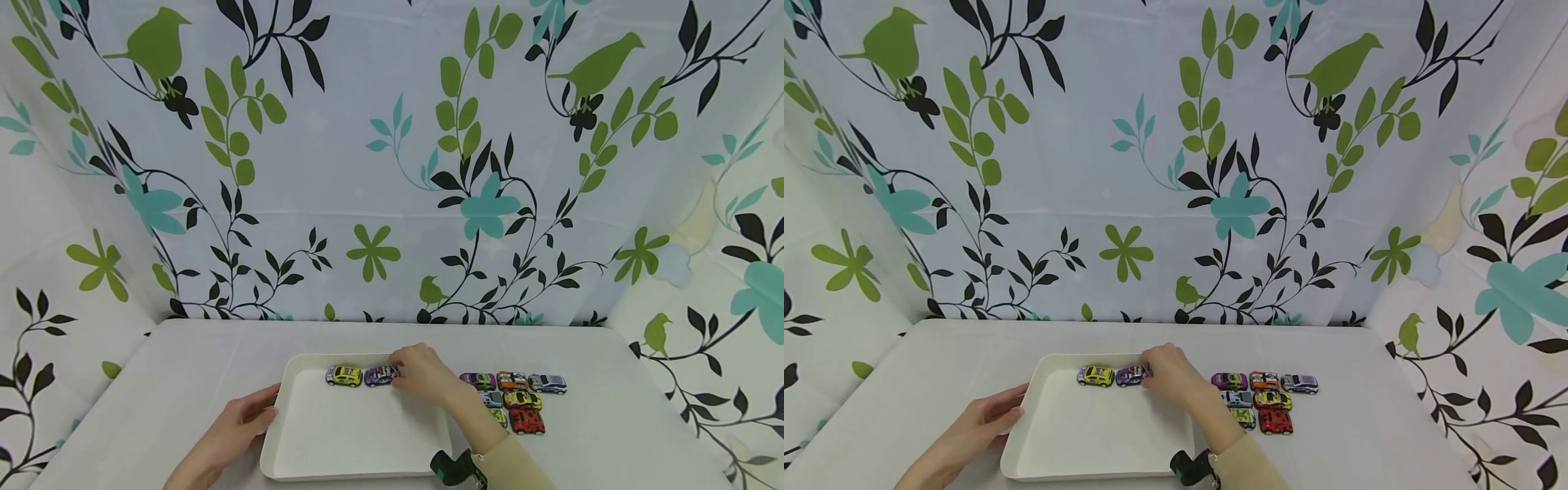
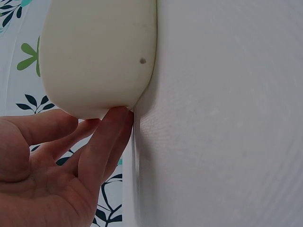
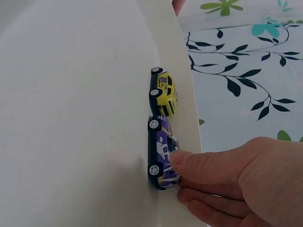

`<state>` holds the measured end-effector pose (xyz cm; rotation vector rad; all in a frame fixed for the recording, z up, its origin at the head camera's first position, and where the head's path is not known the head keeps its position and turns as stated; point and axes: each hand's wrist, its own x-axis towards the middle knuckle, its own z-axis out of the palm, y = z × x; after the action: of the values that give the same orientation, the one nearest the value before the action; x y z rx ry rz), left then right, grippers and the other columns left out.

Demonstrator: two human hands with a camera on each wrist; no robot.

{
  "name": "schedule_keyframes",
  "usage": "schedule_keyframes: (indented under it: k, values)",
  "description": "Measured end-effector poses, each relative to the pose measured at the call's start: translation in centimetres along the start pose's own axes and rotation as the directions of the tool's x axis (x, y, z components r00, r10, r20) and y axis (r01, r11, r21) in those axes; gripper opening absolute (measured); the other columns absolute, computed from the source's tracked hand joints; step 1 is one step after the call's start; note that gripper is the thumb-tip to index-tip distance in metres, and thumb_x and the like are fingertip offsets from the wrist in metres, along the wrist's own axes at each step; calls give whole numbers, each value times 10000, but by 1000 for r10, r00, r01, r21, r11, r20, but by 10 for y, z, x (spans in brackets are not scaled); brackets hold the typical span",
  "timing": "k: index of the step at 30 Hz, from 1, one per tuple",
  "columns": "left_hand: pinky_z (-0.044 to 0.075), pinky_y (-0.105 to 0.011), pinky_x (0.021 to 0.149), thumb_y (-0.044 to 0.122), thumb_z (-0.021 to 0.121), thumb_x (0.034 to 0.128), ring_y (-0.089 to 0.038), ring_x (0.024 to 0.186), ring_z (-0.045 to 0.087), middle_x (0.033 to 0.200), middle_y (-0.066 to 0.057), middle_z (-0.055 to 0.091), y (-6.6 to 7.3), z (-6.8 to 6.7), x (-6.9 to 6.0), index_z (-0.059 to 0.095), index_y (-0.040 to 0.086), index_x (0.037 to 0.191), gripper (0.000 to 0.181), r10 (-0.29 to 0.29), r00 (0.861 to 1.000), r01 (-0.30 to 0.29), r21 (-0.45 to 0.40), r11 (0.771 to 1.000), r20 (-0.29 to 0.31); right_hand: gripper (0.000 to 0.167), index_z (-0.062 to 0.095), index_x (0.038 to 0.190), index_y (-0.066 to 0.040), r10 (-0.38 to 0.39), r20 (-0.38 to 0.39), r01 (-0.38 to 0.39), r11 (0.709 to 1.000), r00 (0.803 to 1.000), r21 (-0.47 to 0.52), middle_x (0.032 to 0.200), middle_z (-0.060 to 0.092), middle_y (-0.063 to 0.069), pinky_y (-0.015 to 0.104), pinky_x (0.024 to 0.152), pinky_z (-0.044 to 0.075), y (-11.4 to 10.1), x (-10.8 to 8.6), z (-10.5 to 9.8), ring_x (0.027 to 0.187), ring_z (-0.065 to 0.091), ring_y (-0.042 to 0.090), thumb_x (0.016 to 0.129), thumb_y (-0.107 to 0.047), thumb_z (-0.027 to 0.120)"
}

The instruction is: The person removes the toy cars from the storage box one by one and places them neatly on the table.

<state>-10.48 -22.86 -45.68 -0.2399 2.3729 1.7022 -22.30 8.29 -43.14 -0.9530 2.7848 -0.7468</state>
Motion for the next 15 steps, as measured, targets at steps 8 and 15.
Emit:
schedule_keyframes:
  k: [8,15]
  values:
    - [588,-456,890,91,550,1018,-374,1228,597,1475,-302,457,0,1,1,397,-45,1492,516,-11,1000,11,-8,1000,-12,216,758,1054,-23,-13,-7,12,998,1000,-61,998,747,70,324,803,574,-1,1,1,881,658,145,840,-49,775]
    - [587,-457,892,86,549,1016,-374,1227,596,1471,-305,460,0,1,0,396,-51,1491,517,2,1000,-2,-7,1000,-7,181,774,1015,-38,-15,-9,13,990,1000,-139,921,742,50,253,682,511,-3,3,2,729,550,79,836,-62,781]
